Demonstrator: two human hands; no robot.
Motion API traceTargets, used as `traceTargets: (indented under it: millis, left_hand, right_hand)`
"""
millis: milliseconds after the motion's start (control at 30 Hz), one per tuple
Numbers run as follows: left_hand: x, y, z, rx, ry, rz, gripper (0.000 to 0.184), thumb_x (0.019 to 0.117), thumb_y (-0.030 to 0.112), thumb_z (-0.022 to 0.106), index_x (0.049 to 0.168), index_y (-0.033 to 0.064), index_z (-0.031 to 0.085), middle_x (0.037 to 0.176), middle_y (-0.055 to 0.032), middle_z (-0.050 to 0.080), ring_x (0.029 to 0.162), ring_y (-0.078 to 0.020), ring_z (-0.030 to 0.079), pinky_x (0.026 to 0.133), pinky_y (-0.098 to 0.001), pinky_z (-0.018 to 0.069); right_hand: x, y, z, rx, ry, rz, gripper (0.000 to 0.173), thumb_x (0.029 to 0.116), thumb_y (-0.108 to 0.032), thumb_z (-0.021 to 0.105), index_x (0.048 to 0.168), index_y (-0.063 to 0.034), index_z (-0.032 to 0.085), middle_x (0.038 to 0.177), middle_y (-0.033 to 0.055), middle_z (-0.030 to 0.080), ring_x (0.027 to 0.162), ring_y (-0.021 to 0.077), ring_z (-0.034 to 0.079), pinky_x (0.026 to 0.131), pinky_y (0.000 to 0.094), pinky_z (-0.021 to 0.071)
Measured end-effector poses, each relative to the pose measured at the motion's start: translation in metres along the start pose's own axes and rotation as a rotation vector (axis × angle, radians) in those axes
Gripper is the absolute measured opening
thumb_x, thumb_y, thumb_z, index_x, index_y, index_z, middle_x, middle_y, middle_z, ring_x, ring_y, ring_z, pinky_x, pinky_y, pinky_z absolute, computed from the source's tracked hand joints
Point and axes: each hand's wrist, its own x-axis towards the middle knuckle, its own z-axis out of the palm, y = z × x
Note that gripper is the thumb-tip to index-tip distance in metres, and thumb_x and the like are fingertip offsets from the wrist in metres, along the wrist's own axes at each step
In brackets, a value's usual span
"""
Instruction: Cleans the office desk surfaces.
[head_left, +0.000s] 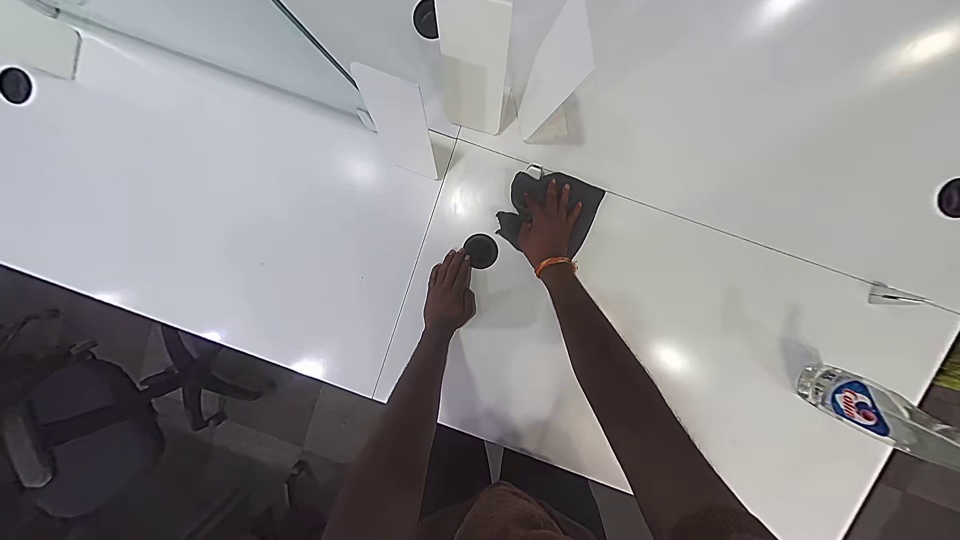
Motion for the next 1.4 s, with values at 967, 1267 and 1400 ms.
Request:
traceTargets:
  millis: [967, 1267, 1400]
  left_hand:
    - [-0.090, -0.059, -0.046, -0.265, 0.067, 0.046, 0.049, 0.0977, 0.012, 0.039, 0.143, 0.0000, 0.055, 0.153, -0.0154, 0.051, 0.150, -0.0306, 0.037, 0.122, -0.0567, 0.0253]
    - [-0.131, -0.076, -0.039, -0.090, -0.057, 0.046, 0.055, 0.0950, 0.009, 0.041, 0.149, 0.0023, 0.050, 0.162, -0.0080, 0.042, 0.154, -0.0249, 0.031, 0.124, -0.0514, 0.0249]
    - [-0.132, -0.077, -0.036, -0.074, -0.053, 0.042, 0.053, 0.0958, 0.012, 0.043, 0.147, 0.0033, 0.052, 0.162, -0.0068, 0.042, 0.154, -0.0243, 0.032, 0.123, -0.0510, 0.0266]
  right_hand:
    - [-0.259, 0.000, 0.076, -0.135, 0.109, 0.120, 0.074, 0.0885, -0.051, 0.046, 0.158, -0.0265, 0.041, 0.170, 0.0124, 0.023, 0.158, 0.0376, 0.012, 0.119, 0.0735, 0.0069]
    - [-0.198, -0.083, 0.090, -0.137, 0.075, -0.102, 0.073, 0.0849, -0.042, 0.057, 0.155, -0.0283, 0.046, 0.167, 0.0088, 0.030, 0.157, 0.0350, 0.018, 0.120, 0.0683, 0.0168]
    - [-0.186, -0.123, 0.103, -0.168, -0.016, -0.226, 0.076, 0.0848, -0.045, 0.056, 0.158, -0.0297, 0.041, 0.170, 0.0059, 0.023, 0.159, 0.0325, 0.012, 0.122, 0.0648, 0.0138]
